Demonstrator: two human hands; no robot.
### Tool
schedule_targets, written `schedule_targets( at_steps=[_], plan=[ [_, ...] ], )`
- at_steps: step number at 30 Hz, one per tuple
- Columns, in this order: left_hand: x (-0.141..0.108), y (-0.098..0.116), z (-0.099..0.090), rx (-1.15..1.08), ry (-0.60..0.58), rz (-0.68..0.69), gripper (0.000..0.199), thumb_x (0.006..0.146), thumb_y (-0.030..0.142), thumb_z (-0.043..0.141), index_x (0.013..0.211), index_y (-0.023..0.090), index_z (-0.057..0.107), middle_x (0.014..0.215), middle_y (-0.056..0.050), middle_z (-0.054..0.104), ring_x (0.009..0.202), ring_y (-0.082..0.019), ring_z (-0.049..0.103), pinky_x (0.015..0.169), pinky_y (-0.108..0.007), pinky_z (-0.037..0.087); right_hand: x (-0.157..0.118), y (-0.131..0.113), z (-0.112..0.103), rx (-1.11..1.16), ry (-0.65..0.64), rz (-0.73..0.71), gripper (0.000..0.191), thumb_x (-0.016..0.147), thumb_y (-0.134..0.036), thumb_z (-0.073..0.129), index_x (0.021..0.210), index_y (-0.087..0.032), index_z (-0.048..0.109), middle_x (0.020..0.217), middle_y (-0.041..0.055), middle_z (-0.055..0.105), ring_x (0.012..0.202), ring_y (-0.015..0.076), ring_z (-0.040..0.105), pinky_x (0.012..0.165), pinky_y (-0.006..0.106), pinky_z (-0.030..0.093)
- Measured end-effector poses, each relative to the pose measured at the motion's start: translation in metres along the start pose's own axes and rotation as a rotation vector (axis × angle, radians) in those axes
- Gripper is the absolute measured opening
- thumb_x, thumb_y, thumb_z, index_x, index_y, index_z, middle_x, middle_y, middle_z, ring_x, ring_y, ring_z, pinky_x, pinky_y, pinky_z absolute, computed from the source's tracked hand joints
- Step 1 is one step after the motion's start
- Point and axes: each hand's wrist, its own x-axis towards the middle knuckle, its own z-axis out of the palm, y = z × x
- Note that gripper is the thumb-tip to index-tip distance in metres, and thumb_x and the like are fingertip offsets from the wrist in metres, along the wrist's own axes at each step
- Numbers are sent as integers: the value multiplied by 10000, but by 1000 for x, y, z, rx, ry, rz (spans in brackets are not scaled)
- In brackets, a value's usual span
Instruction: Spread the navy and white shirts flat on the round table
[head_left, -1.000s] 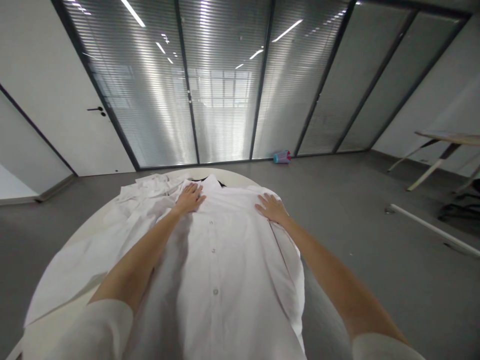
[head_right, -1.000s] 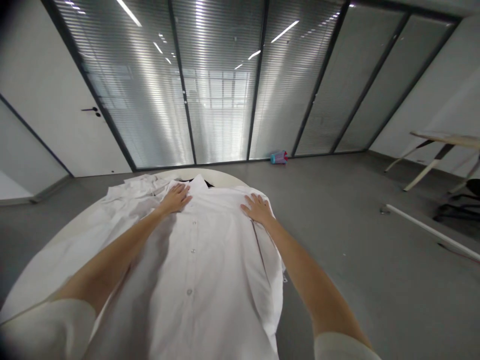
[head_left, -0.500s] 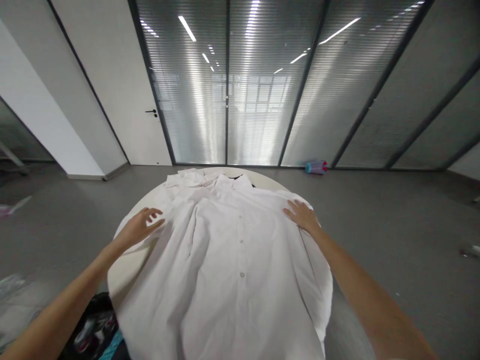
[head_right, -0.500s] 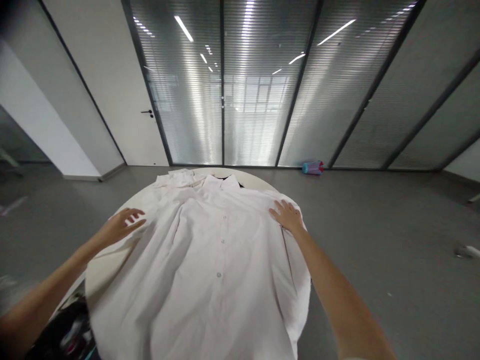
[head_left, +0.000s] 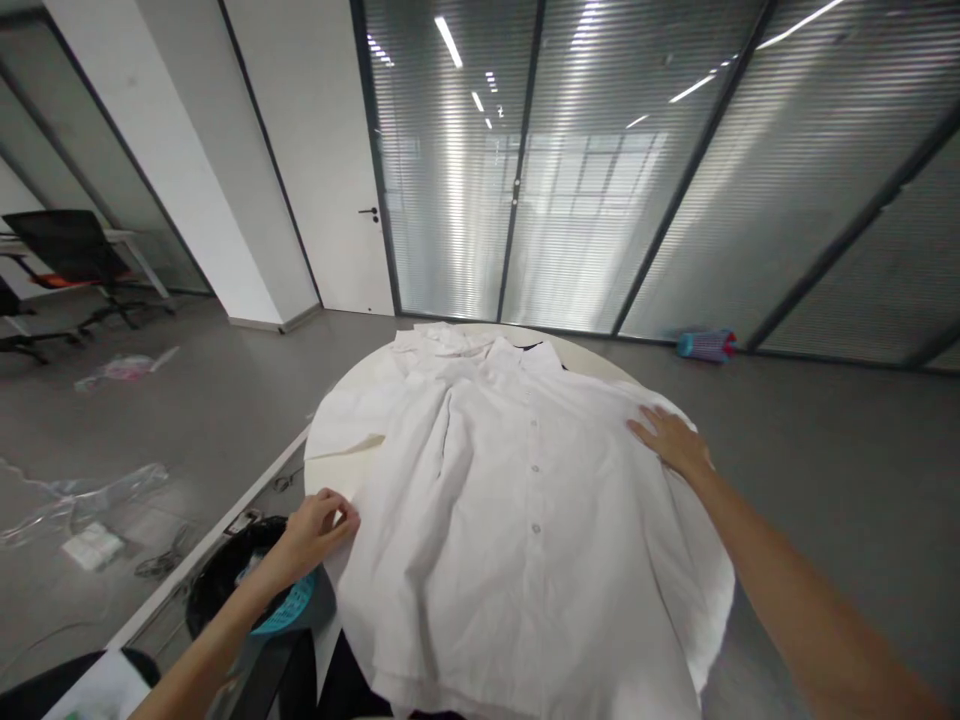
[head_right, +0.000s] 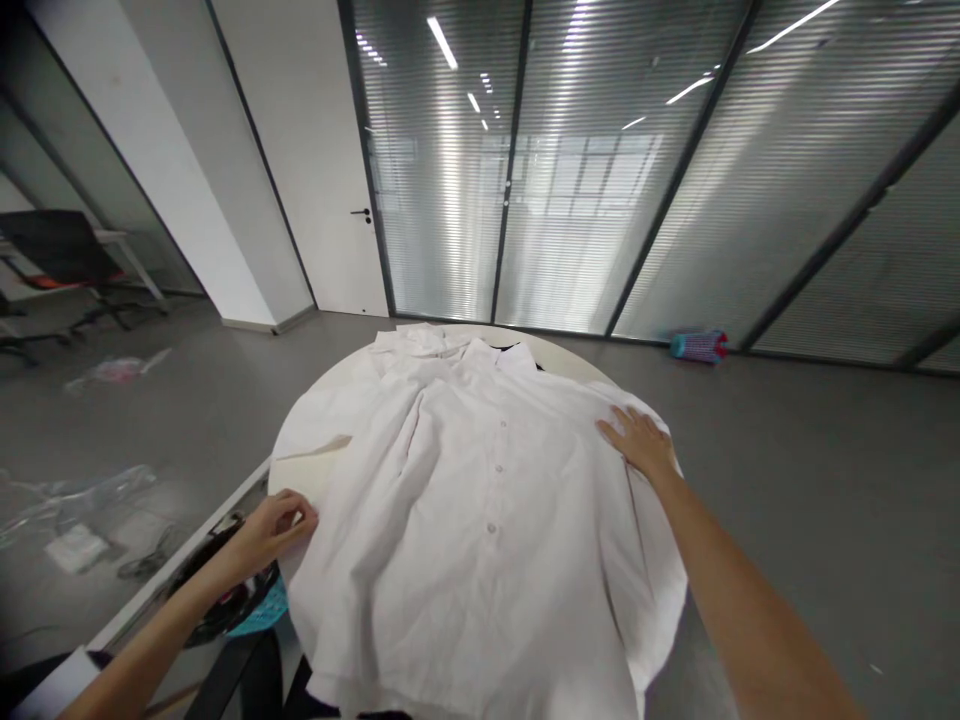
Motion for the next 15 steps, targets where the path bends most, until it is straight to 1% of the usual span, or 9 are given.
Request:
schedule_targets(
  at_steps=[1, 3, 5, 6, 8, 10, 12, 13, 15],
  plan=[
    [1, -1, 1, -10, 15, -11, 483, 787, 642, 522, 760, 188, 685, 732, -46, 605, 623, -175, 518, 599, -287, 432, 0, -1, -2, 12, -25, 12, 740, 957, -686, 231, 1527, -244, 399, 1611, 108, 334, 1439, 357, 358, 1118, 570, 358],
    [1, -3, 2, -12, 63, -37, 483, 825, 629, 477, 882, 197, 684, 773, -48, 637, 659, -191, 551, 640, -303, 453, -2, -3, -6, 30, -52, 24, 751, 952, -694, 235, 1531, -243, 392, 1619, 106, 318, 1449, 354, 342, 1134, 565, 338],
    [1, -2, 5, 54, 118, -43, 483, 787, 617, 528, 979, 200, 681, 851, -68, 664, 741, -226, 587, 712, -342, 473, -2, -5, -9, 39, -52, 30, 758, 949, -693, 235, 1526, -232, 403, 1615, 111, 324, 1450, 348, 341, 1145, 553, 327],
    [1, -1, 7, 106, 140, -42, 481, 748, 603, 571, 987, 201, 684, 889, -82, 667, 792, -249, 597, 749, -367, 476, -3, -6, -10, 42, -48, 36, 761, 947, -695, 236, 1523, -229, 411, 1613, 113, 329, 1449, 346, 343, 1147, 549, 325],
    [0, 4, 12, 191, 149, -32, 430, 699, 569, 617, 916, 205, 690, 949, -104, 662, 877, -287, 598, 794, -403, 468, -4, -7, -10, 49, -30, 43, 761, 945, -697, 234, 1514, -230, 426, 1608, 115, 339, 1445, 344, 350, 1144, 550, 330],
    [-1, 7, 13, 172, 118, -7, 383, 739, 571, 577, 834, 209, 660, 945, -99, 653, 890, -282, 596, 781, -391, 468, -4, -7, -10, 54, -12, 44, 752, 945, -694, 240, 1506, -234, 439, 1601, 115, 353, 1438, 346, 361, 1136, 559, 338],
    [1, 6, 5, 39, 91, -1, 430, 813, 628, 490, 837, 212, 599, 842, -60, 636, 799, -237, 597, 702, -333, 469, -5, -7, -10, 58, -10, 39, 744, 948, -683, 245, 1503, -229, 443, 1597, 117, 359, 1440, 344, 358, 1139, 560, 334],
    [3, 2, -4, -39, 98, -20, 473, 832, 674, 450, 862, 215, 563, 762, -31, 611, 727, -212, 585, 644, -300, 456, -5, -8, -10, 61, -16, 41, 745, 949, -679, 243, 1505, -225, 441, 1599, 117, 356, 1444, 342, 351, 1144, 556, 327],
    [13, -9, -30, -140, 152, -109, 578, 812, 782, 396, 916, 223, 499, 616, 29, 531, 573, -170, 521, 528, -251, 398, -6, -8, -10, 69, -36, 51, 754, 946, -682, 238, 1514, -223, 428, 1608, 112, 339, 1454, 336, 334, 1155, 550, 310]
  ],
)
